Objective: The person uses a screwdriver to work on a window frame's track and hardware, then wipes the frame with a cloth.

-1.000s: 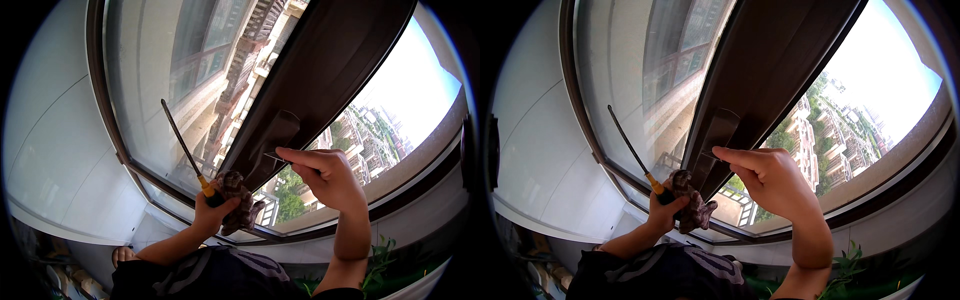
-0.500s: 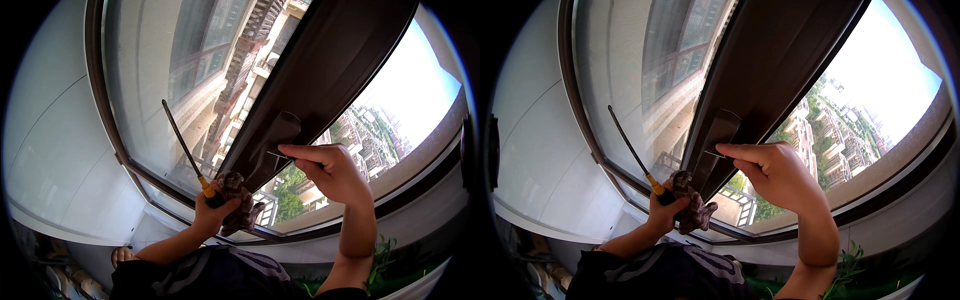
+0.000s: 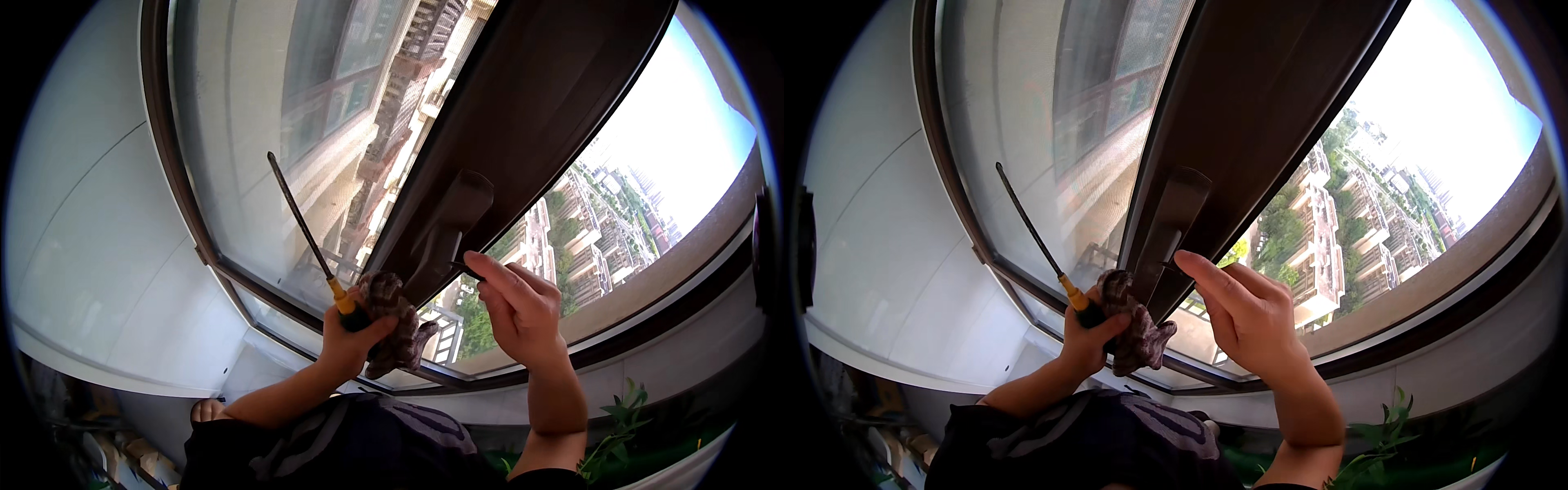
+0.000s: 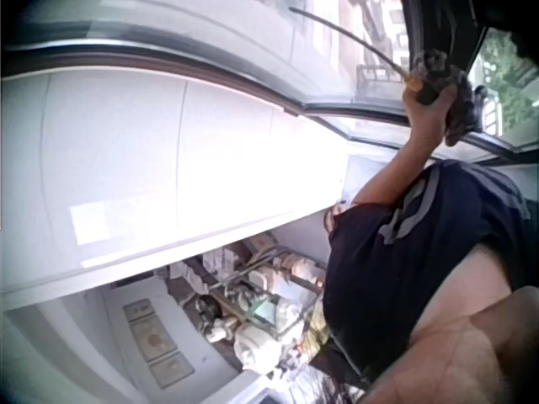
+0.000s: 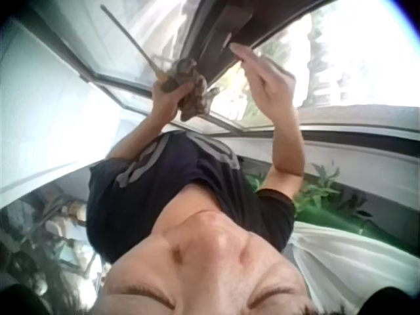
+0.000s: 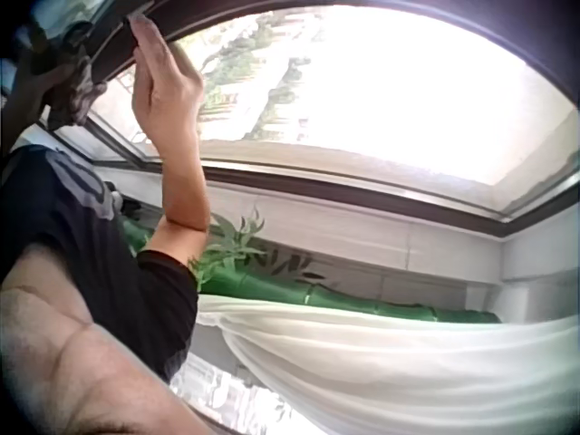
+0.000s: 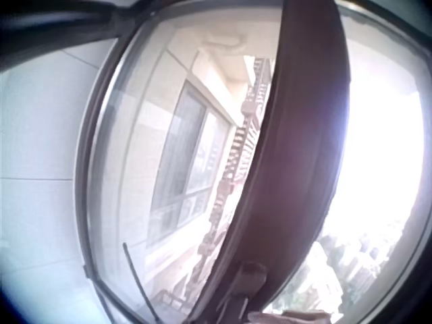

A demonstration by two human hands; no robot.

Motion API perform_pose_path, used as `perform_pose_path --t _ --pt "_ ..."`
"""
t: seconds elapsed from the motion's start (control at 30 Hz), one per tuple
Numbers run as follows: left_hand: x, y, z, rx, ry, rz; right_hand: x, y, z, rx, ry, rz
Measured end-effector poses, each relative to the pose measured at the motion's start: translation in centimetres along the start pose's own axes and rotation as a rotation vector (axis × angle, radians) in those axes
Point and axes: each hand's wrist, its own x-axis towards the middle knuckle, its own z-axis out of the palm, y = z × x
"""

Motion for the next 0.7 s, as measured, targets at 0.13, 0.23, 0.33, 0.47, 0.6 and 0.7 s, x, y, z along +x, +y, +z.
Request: perform_pose_path --t 0.13,0.23,0.33,0.47,0.6,0.7 --pt "0.2 -1.4 -1.3 0.107 0.018 0.059 -0.7 0.3 1.3 -0.198 0.089 -0.229" --pt "0.1 -1.3 -1.4 0.087 -0.030 0.056 -0.7 0.1 1.2 -0.323 0.083 -0.253" --pt "-0.1 -1.5 -1.6 0.079 -0.021 0.023 -1.3 -0.2 1.4 -0.433 0.088 -0.267" --pt "-0.2 -1.6 -1.4 0.055 -0.002 -0.016 -2.2 -0.6 1.6 -0.503 -0.038 -0.247" --pt "-0.1 -1.7 -1.7 0.104 0.013 0.000 -1.5 -1.0 1.2 -0.526 0.051 -0.251" --pt "0.0 -1.7 -1.5 0.098 0.021 0.001 -1.8 -0.9 1.4 -0.585 0.042 -0.269"
